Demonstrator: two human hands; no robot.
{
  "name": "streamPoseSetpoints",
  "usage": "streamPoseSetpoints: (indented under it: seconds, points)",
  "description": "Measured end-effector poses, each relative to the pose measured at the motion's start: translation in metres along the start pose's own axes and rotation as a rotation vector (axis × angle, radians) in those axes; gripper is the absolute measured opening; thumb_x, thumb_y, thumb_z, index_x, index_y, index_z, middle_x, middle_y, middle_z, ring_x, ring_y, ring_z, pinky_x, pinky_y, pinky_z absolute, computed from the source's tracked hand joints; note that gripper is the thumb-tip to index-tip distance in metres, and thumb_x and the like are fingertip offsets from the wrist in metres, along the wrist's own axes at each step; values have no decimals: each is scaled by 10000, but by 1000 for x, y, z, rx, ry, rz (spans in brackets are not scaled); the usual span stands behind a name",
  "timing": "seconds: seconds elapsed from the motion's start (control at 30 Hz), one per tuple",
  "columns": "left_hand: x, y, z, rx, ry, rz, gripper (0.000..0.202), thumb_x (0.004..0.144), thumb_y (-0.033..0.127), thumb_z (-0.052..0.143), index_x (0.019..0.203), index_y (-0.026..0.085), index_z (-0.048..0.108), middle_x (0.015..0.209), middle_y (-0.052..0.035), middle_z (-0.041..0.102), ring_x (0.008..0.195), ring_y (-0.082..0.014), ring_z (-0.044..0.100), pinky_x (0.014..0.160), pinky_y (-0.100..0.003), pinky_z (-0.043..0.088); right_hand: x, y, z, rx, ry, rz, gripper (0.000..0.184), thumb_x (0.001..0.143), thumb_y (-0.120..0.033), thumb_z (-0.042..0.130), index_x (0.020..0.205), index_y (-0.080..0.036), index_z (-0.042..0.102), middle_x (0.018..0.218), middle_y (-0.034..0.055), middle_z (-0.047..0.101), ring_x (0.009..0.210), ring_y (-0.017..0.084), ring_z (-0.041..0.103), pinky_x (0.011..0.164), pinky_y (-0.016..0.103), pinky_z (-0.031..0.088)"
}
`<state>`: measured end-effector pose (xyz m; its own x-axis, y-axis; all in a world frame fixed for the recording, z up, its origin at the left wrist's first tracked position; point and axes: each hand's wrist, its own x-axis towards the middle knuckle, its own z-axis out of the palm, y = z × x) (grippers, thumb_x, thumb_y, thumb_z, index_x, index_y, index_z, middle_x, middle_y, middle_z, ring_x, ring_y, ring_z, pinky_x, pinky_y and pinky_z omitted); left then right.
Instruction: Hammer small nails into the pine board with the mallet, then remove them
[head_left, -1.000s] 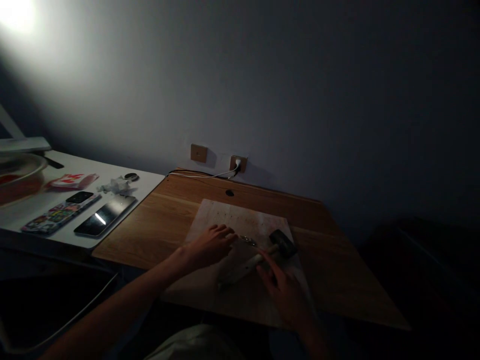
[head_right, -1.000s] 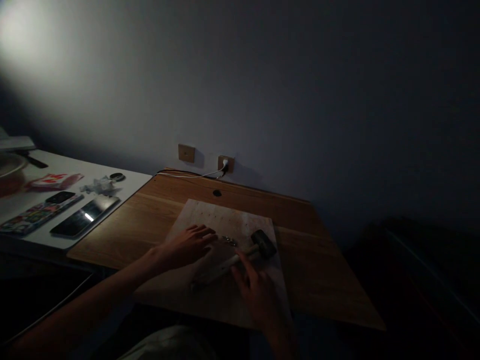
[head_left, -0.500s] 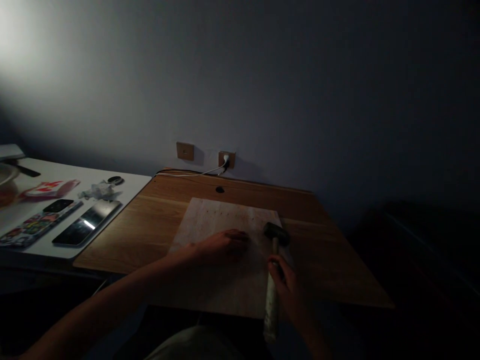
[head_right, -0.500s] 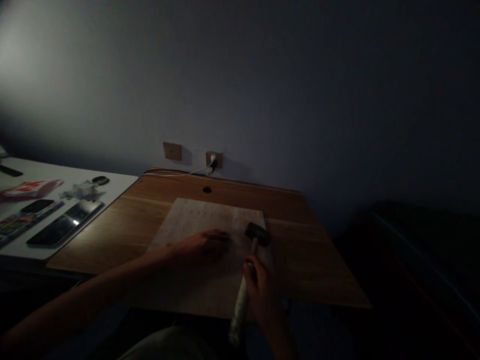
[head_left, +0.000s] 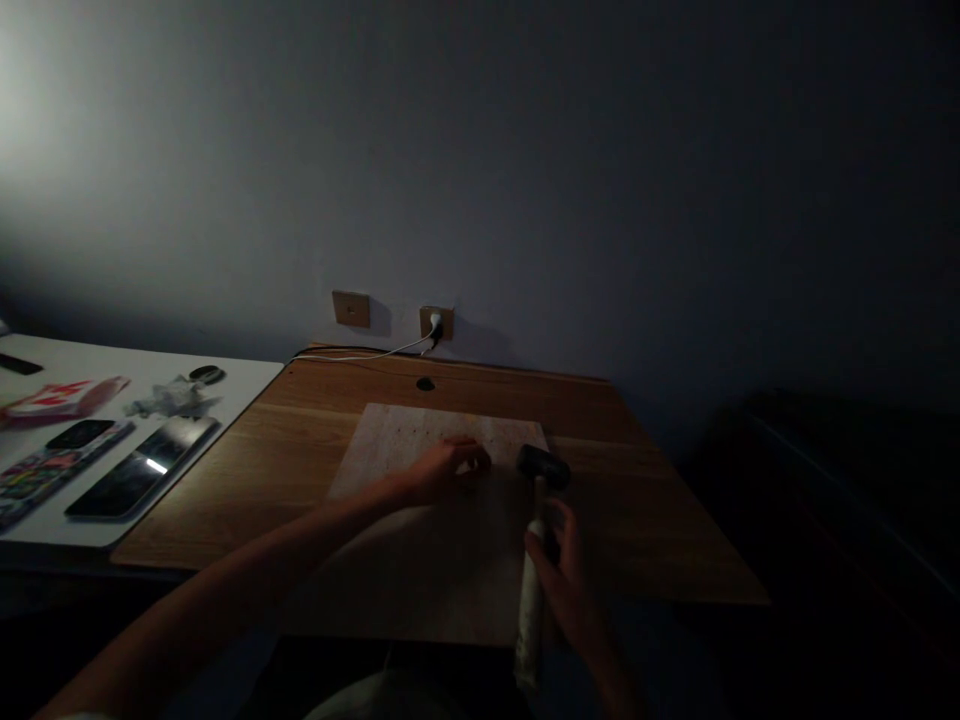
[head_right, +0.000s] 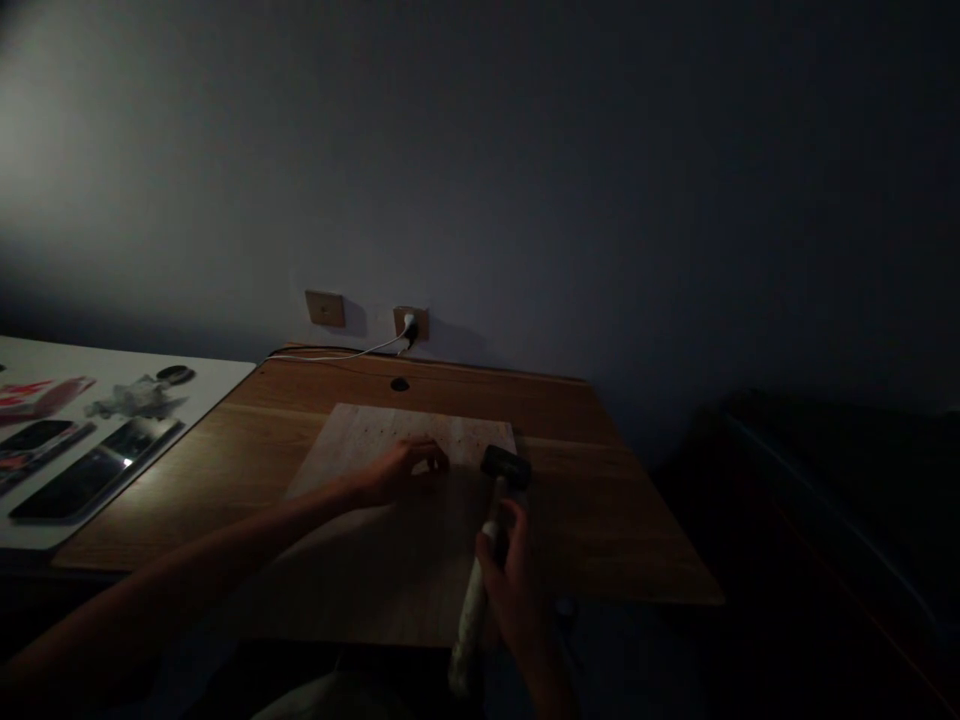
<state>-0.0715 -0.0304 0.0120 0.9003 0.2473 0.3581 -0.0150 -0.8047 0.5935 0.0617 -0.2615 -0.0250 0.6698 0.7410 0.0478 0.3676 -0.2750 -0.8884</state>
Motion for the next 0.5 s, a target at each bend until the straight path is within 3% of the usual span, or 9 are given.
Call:
streamPoseSetpoints:
  seconds: [0.1, 0.27, 0.5]
  points:
    - [37, -19, 7, -120, 55, -170, 229, 907, 206, 644, 1118, 157, 719, 873, -43, 747, 768, -144, 663, 738, -246, 507, 1, 5, -12, 140, 7, 168, 757, 869, -595, 571, 1500, -210, 409, 1359, 148, 682, 1178, 306, 690, 992, 438, 541]
    - [86, -40, 25, -117, 35, -202, 180, 876, 141, 633, 994, 145, 770, 934, -64, 778, 815, -163, 682, 774, -256, 500, 5, -6, -34, 222, -5, 273, 588, 775, -602, 641, 1229, -232, 693, 1073, 69, 779, 1058, 313, 713, 909, 393, 555]
    - [92, -48, 47, -88, 61, -203, 179, 824, 88, 667, 967, 137, 763, 957, -66, 774, 860, -182, 692, 795, -262, 502, 7, -22, -40, 330, -32, 293, 321, 740, -553, 682, 825, -248, 735, 762, 30, 697, 813, 263, 658, 760, 336, 514]
